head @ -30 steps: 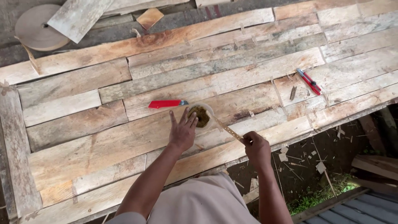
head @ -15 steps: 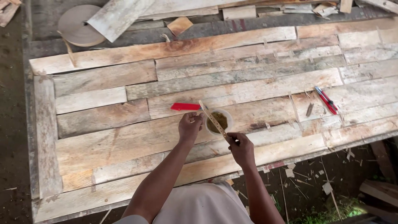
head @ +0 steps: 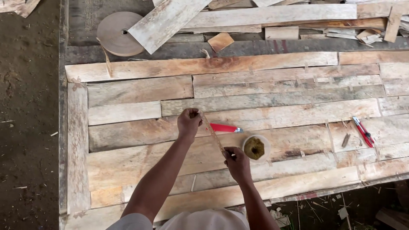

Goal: Arranging and gluing thin wood strips onto a wooden base to create a surface.

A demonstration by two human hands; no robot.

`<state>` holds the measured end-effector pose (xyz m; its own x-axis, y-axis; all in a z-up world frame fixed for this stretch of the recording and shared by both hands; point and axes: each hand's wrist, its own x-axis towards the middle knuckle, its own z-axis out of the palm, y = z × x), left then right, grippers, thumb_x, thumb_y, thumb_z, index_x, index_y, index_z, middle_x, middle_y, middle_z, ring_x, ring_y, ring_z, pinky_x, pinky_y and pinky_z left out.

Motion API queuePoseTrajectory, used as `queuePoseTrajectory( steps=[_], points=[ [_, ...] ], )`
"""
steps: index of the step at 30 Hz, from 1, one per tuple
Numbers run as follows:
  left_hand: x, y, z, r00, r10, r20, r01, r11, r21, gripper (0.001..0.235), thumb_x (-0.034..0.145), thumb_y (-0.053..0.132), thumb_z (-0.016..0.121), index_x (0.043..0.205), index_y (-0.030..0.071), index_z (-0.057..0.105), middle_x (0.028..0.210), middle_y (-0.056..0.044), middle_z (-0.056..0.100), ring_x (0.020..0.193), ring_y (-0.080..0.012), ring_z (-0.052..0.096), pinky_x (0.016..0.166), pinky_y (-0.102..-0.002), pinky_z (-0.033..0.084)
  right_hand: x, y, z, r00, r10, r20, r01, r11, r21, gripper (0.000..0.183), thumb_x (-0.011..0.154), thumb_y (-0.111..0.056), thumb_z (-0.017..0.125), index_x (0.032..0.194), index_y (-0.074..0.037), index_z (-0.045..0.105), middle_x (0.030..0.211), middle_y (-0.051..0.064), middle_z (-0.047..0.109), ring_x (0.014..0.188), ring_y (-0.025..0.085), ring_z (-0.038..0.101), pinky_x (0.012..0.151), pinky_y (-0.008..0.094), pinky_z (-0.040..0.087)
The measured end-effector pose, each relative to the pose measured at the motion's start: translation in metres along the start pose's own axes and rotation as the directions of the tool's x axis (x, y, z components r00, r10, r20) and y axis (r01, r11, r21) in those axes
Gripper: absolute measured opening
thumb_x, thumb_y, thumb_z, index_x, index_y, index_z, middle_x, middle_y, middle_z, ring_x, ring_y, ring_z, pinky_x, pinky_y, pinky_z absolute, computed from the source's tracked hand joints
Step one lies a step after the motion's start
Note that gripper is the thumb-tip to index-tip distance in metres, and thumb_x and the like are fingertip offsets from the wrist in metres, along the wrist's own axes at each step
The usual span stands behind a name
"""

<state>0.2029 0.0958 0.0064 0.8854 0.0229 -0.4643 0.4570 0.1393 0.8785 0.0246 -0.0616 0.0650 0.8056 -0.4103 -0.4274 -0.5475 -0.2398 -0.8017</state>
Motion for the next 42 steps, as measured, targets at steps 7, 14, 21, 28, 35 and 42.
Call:
queuePoseTrajectory(
  steps=[7,14,21,28,35,42],
  points=[
    [0.118,0.027,-0.029,0.996,0.055,0.076,-0.068,0.982,0.177,0.02,0.091,0.011,0.075,0.109,0.002,0.073,0.085,-0.01,0.07,0.073,-0.0126,0.067,0.065,-0.029,0.061,0.064,-0.052,0.076,0.978,0.186,0.09,-0.202,0.951,0.232,0.028,0.094,-0.02,0.074,0.109,0.004,0.071,0.09,0.017,0.065,0.067,0.021,0.069,0.06,0.033,0.062],
    [0.197,0.058,-0.047,0.918,0.302,0.257,-0.397,0.699,0.595,0.009,0.09,0.023,0.076,0.097,0.019,0.073,0.096,-0.004,0.071,0.103,-0.0235,0.07,0.09,-0.041,0.056,0.127,-0.082,0.13,0.969,0.217,0.121,-0.244,0.917,0.316,0.026,0.097,-0.021,0.071,0.104,0.004,0.068,0.088,0.014,0.059,0.064,0.021,0.069,0.057,0.032,0.062],
    [0.228,0.019,-0.046,0.754,0.472,0.457,-0.578,0.146,0.803,0.015,0.096,0.023,0.069,0.096,0.02,0.054,0.101,-0.002,0.061,0.12,-0.0248,0.059,0.097,-0.045,0.051,0.158,-0.072,0.148,0.951,0.272,0.145,-0.305,0.899,0.315,0.027,0.099,-0.023,0.071,0.106,0.003,0.066,0.077,0.008,0.056,0.063,0.018,0.069,0.059,0.029,0.063],
    [0.233,0.001,-0.04,0.702,0.579,0.415,-0.551,0.072,0.831,0.022,0.091,0.026,0.074,0.094,0.024,0.052,0.098,0.004,0.06,0.116,-0.0194,0.059,0.092,-0.041,0.048,0.163,-0.048,0.155,0.951,0.265,0.159,-0.305,0.886,0.349,0.026,0.098,-0.023,0.072,0.106,0.001,0.067,0.079,0.009,0.056,0.064,0.019,0.07,0.057,0.03,0.063],
    [0.237,0.003,-0.034,0.761,0.579,0.292,-0.508,0.251,0.824,0.019,0.087,0.028,0.077,0.093,0.026,0.059,0.099,0.008,0.059,0.113,-0.0197,0.059,0.093,-0.043,0.047,0.166,-0.049,0.159,0.956,0.257,0.137,-0.291,0.871,0.395,0.023,0.098,-0.02,0.072,0.104,0.001,0.067,0.082,0.009,0.057,0.064,0.021,0.071,0.059,0.033,0.066],
    [0.244,0.045,-0.015,0.855,0.47,0.22,-0.393,0.31,0.866,0.014,0.078,0.034,0.081,0.084,0.032,0.07,0.103,0.012,0.054,0.116,-0.0189,0.051,0.095,-0.045,0.043,0.183,-0.053,0.166,0.962,0.268,0.055,-0.269,0.885,0.38,0.021,0.098,-0.021,0.071,0.101,0.0,0.067,0.08,0.01,0.061,0.064,0.023,0.073,0.058,0.033,0.066]
  ],
)
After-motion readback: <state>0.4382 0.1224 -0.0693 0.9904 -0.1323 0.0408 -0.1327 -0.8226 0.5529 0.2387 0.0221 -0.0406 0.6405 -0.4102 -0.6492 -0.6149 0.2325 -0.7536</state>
